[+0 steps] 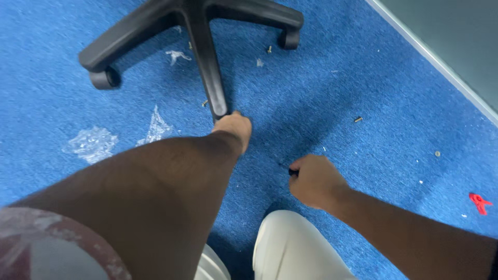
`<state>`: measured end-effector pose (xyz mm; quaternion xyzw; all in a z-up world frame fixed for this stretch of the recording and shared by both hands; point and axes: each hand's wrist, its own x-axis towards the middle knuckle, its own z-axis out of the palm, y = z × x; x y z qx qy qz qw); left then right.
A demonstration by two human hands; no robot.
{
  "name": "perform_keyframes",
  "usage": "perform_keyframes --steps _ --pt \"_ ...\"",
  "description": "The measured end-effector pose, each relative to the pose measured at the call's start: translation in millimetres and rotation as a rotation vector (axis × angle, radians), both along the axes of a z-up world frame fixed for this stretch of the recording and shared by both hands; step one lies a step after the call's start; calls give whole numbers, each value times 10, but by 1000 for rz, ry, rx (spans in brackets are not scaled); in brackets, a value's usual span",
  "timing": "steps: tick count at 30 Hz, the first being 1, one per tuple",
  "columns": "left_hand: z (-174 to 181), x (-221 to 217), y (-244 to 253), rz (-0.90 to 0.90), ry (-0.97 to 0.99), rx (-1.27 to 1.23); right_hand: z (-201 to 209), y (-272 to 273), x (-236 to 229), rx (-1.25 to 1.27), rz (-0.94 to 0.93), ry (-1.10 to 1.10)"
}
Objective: The person assembles an office chair by attaching the backrest to the seat using a screwdriver. They insert screws into the backrest and tighten them to secure the connection.
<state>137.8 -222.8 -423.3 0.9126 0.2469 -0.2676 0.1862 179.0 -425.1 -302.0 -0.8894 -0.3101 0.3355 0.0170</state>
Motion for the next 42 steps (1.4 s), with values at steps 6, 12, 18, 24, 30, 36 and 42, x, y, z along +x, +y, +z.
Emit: perform_keyframes --steps 6,12,18,24,30,36,42 --pt "53 -144 -85 -14 -125 52 58 43 172 -94 -79 91" --pt "-56 -242 -192 16 -196 71 -12 -32 331 -24 -67 56" --pt "-104 -346 -173 -31 -221 98 15 -39 292 -82 -98 54" --pt "398 -336 -362 531 -257 -165 -150 -112 173 -125 -167 79" --pt "1317 -138 -593 464 -395 -376 -902 -340 328 -274 -565 445" --pt "2319 76 -831 71 -848 -406 -980 -862 848 246 -995 634" --pt "3491 232 -952 208 -1100 -560 435 -339 1096 692 -25 -301"
